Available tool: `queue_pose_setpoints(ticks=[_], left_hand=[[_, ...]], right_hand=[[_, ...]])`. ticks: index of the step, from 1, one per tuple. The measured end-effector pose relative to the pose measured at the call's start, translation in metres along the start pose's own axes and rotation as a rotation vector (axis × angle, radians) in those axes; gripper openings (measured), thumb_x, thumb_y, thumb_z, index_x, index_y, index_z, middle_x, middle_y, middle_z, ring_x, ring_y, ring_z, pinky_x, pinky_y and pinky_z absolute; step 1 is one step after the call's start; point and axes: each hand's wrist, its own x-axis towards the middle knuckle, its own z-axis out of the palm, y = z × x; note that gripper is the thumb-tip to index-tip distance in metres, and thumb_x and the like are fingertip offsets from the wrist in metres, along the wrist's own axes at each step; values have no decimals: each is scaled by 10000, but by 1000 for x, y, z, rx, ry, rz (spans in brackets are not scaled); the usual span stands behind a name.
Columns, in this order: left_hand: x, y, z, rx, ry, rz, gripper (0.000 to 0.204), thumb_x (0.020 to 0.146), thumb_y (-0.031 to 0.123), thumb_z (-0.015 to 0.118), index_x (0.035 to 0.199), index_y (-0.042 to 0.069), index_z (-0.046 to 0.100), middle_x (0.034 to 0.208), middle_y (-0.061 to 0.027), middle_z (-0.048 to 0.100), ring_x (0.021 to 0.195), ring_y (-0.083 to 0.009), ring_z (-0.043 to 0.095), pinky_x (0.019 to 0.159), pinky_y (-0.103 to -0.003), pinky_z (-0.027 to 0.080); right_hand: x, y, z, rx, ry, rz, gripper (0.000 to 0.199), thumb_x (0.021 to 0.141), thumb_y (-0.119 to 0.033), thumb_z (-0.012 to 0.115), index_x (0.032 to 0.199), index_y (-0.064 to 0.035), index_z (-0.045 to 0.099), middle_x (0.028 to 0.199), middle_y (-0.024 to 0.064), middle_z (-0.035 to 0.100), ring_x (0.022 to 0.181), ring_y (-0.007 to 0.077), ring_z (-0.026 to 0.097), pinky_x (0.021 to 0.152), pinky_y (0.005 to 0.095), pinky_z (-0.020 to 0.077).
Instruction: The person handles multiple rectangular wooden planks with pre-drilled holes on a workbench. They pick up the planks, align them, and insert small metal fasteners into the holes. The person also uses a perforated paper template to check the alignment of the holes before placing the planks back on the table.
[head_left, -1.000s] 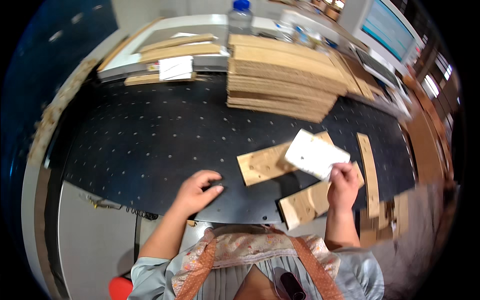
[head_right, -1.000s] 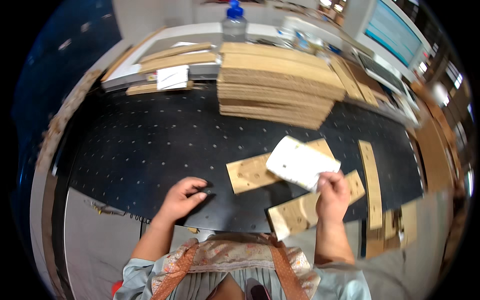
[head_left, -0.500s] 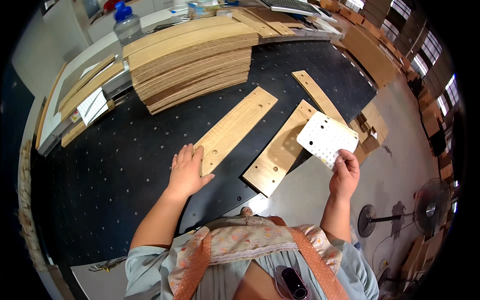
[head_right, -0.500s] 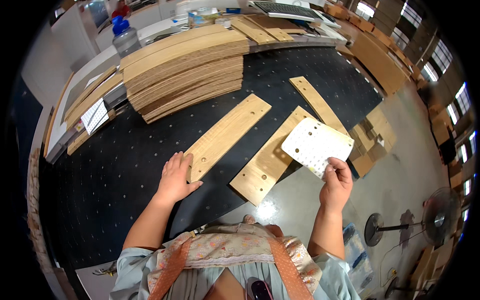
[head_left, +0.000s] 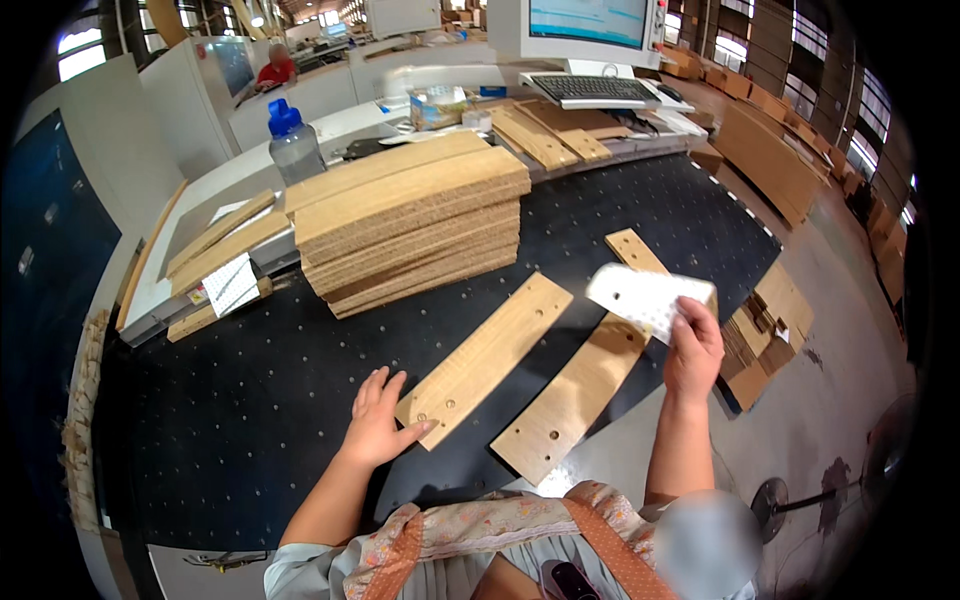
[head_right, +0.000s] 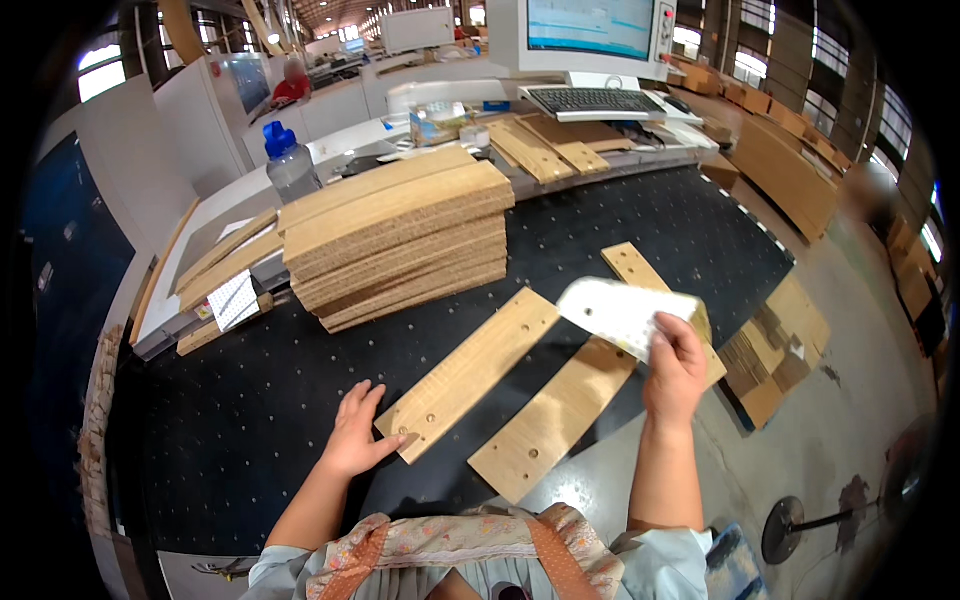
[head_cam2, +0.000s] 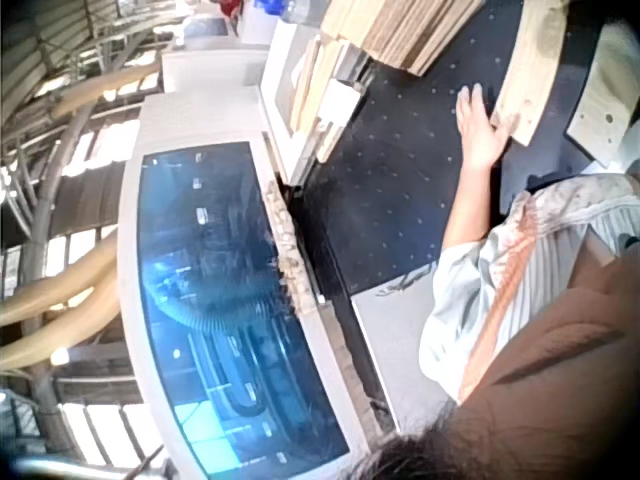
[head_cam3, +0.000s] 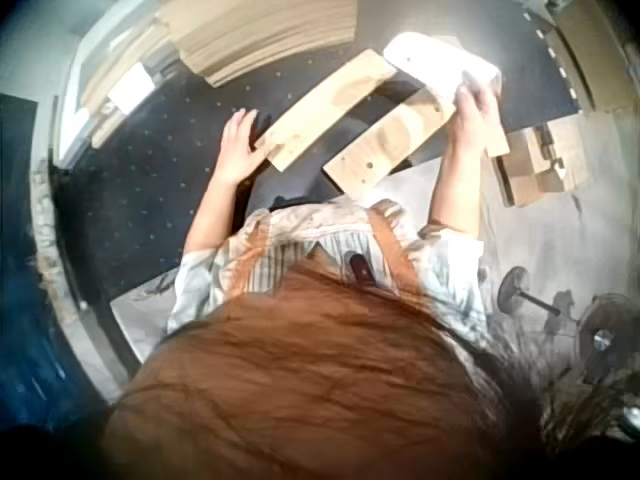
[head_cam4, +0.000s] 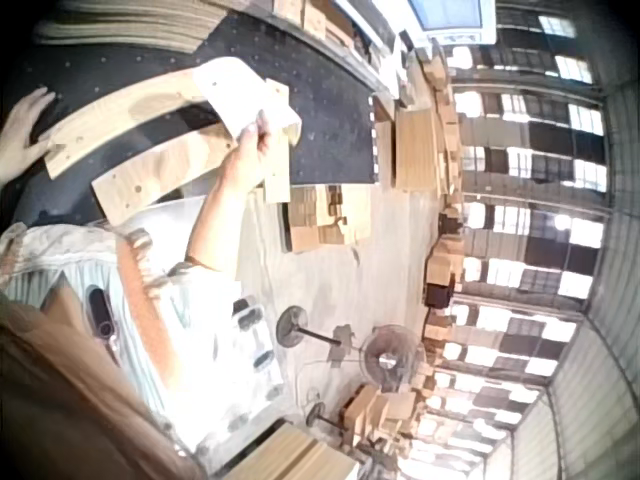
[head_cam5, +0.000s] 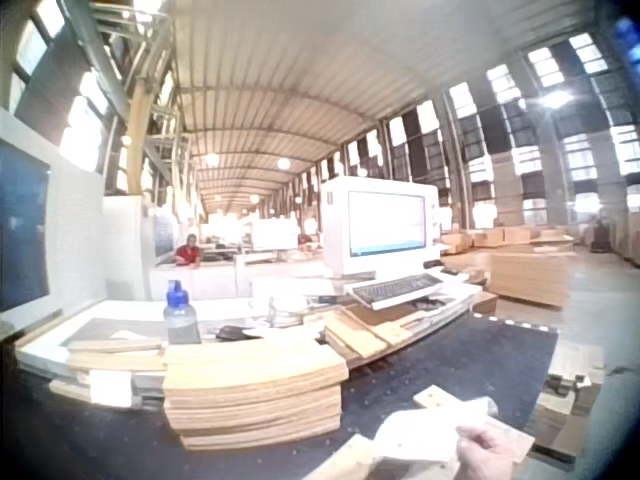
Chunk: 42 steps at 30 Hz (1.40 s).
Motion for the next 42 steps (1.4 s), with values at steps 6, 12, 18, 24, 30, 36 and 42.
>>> queue_pose_setpoints(ticks=[6,12,18,24,30,36,42], left_hand=[[14,-11,-26,-1094,96,21,677,846,253,661,1388,29,321,1378,-179,390,1279,-282,382,1032,-419,339],[11,-9,-14,-1596,326,12,716,871,263,618,1425,55,215,1275,-137,500,1108,-228,545,895,-368,462],[18,-23,-11,-1551,455,-134,701,814,-58,553,1415,84,219,1135,-111,581,877,-142,590,695,-269,471],[12,-27,5,-1424,371,-198,824,812,-69,561,1463,93,82,1185,-134,542,751,-92,573,622,-224,441],[-16,-33,11,-1435,280,-103,931,784,-131,564,1484,134,11,1316,-170,405,895,-156,610,739,-278,499],[-40,-69,-1,-1302,358,-12,706,799,-165,528,1425,31,267,1338,-140,448,1179,-188,497,965,-300,418],[-62,-116,-41,-1175,475,-126,693,773,-164,521,1403,22,299,1280,-158,502,1082,-198,558,897,-311,462]], right_hand=[[16,10,138,190,-786,-23,291,788,77,552,1065,46,636,1089,101,577,1043,185,540,874,284,427],[-23,77,196,-130,-1202,271,407,740,110,516,1097,-34,647,1103,82,552,1054,205,542,906,282,426],[-36,80,186,-335,-1277,311,462,694,80,498,1118,-46,636,1082,124,552,1042,275,550,901,292,434],[-68,65,178,-408,-1151,201,474,688,82,509,1124,-55,636,1090,106,551,1057,243,540,905,285,424],[-93,65,188,-400,-1063,110,443,729,91,519,1146,-26,612,1120,120,537,1058,247,540,903,300,432],[-121,69,251,-288,-1078,119,434,737,119,505,1136,-16,610,1159,138,536,1074,256,548,916,302,441],[-145,87,317,-262,-1158,23,431,738,99,537,1145,-23,612,1139,117,548,1064,238,547,905,294,437]])
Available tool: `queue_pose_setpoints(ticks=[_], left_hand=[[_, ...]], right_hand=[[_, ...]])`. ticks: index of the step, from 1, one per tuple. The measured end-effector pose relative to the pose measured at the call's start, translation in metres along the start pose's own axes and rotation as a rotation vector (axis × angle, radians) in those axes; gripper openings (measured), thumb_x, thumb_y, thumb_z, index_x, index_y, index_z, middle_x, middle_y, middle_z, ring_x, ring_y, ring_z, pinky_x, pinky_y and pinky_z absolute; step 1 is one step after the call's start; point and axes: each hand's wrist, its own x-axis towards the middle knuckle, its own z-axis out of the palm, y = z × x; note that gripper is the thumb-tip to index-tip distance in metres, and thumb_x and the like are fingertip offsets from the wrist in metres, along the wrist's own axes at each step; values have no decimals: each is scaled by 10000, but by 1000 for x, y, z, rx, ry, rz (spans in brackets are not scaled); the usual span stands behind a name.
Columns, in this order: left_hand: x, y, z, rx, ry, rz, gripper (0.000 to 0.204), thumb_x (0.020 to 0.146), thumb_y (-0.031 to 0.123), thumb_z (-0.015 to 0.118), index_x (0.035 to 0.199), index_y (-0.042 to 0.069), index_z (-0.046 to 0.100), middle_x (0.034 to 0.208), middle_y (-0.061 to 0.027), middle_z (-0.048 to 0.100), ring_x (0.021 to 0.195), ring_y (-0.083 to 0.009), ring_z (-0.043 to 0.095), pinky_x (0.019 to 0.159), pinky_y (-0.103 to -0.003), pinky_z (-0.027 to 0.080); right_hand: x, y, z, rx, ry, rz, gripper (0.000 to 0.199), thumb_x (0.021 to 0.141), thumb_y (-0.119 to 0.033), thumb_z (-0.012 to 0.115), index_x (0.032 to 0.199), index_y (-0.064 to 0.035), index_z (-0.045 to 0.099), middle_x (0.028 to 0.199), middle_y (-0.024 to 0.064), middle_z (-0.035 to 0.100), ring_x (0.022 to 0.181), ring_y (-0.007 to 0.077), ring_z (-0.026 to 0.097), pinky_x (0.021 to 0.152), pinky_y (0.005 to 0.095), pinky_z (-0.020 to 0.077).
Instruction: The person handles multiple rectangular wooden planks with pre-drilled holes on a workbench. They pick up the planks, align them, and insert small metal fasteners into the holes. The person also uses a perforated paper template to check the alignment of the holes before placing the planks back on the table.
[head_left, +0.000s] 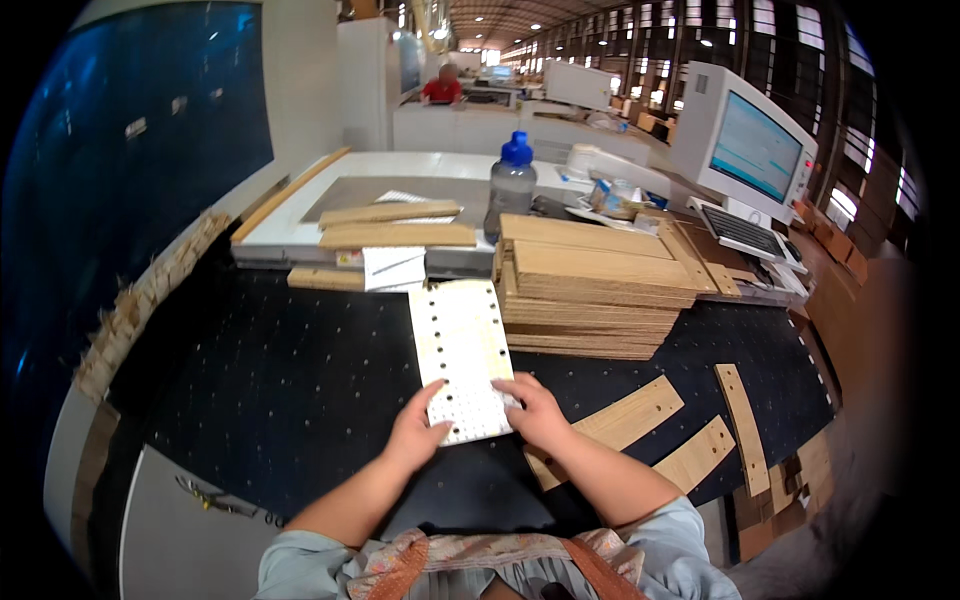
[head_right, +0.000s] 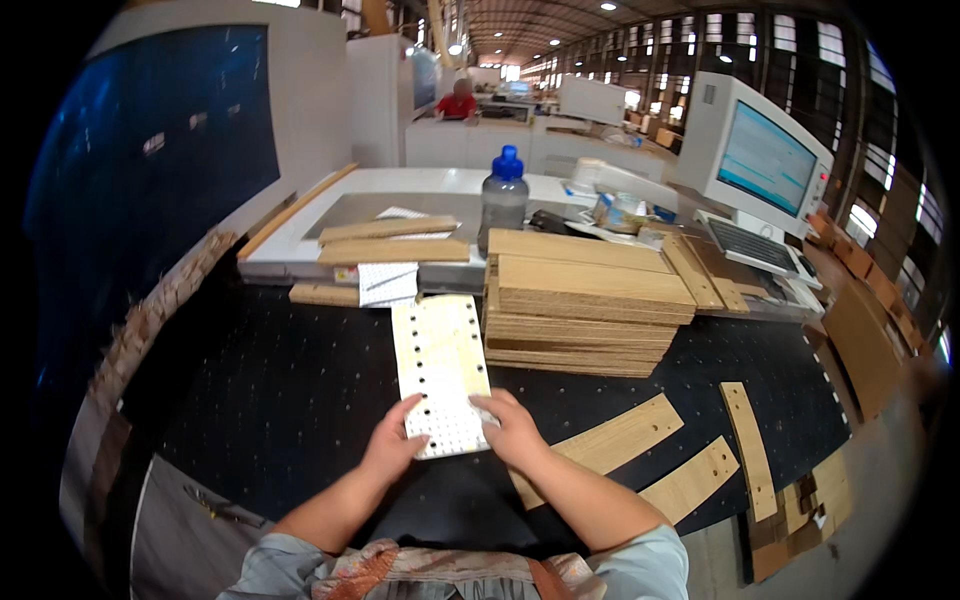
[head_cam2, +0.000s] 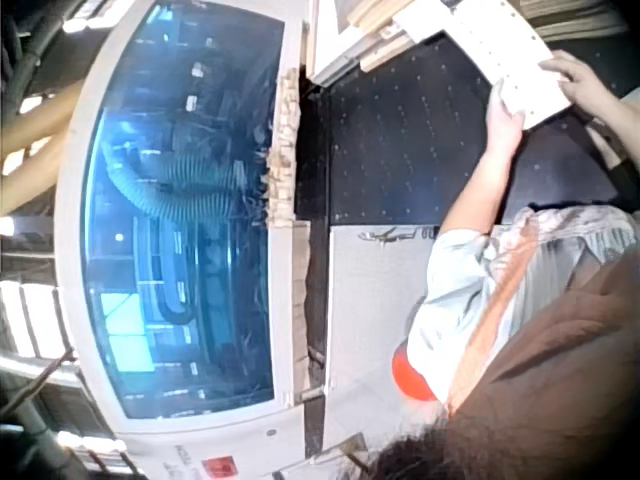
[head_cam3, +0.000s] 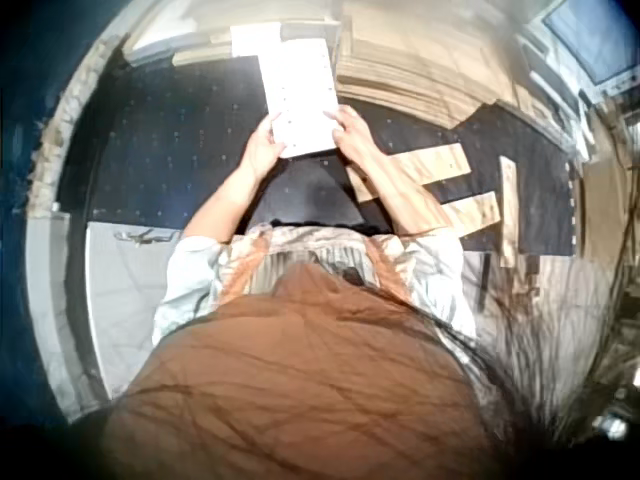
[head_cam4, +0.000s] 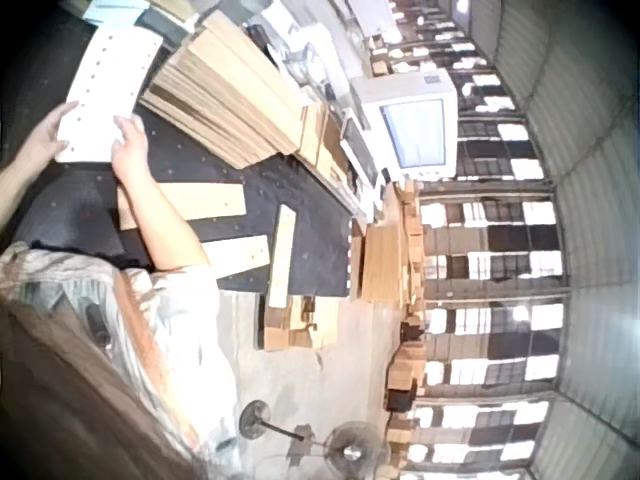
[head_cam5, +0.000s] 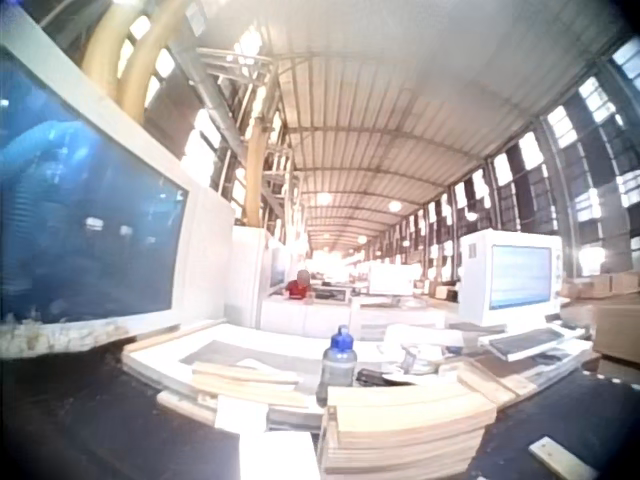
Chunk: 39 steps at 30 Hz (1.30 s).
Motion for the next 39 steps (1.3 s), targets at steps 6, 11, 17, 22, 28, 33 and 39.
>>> queue_pose_setpoints(ticks=[6,11,17,22,28,33,39], left_hand=[[57,17,-85,302,252,-16,687,771,7,646,1378,27,326,1260,-164,455,870,-166,595,745,-285,485],[171,27,-161,780,475,-43,641,726,188,697,1295,35,446,1234,-194,443,1035,-300,528,908,-365,446],[299,15,-223,84,732,-80,443,860,155,607,1253,51,433,1078,-120,542,879,-212,532,754,-374,448],[350,-12,-245,-144,688,-26,360,885,153,570,1228,122,465,850,-27,533,688,-110,493,525,-257,384],[355,-2,-252,-287,629,-43,203,923,134,547,1109,52,544,703,6,528,529,-73,463,462,-200,380],[361,-1,-259,-244,670,-2,163,916,103,551,1067,47,576,721,-16,557,541,-81,498,477,-214,433],[366,14,-256,-269,682,16,138,908,63,530,1026,18,584,741,-34,556,512,-95,475,461,-234,423]], right_hand=[[88,33,5,54,120,-40,461,690,120,499,1118,-5,616,1121,113,552,1078,238,541,919,293,424],[138,47,22,-6,252,22,460,682,119,479,1108,6,609,1116,134,552,1083,251,535,933,300,415],[158,74,76,352,437,222,504,707,148,453,1181,17,564,1140,113,568,990,181,556,849,249,436],[176,45,108,748,566,365,490,763,153,448,1232,29,514,1193,140,547,1013,190,560,862,279,452],[177,52,99,835,584,312,488,785,150,441,1254,26,496,1245,151,523,1111,217,525,947,312,416],[178,44,92,889,604,272,484,775,151,442,1242,37,500,1245,167,526,1127,237,526,955,340,434],[186,49,98,1061,575,220,484,780,147,450,1251,46,498,1271,175,511,1141,248,516,983,358,412]])
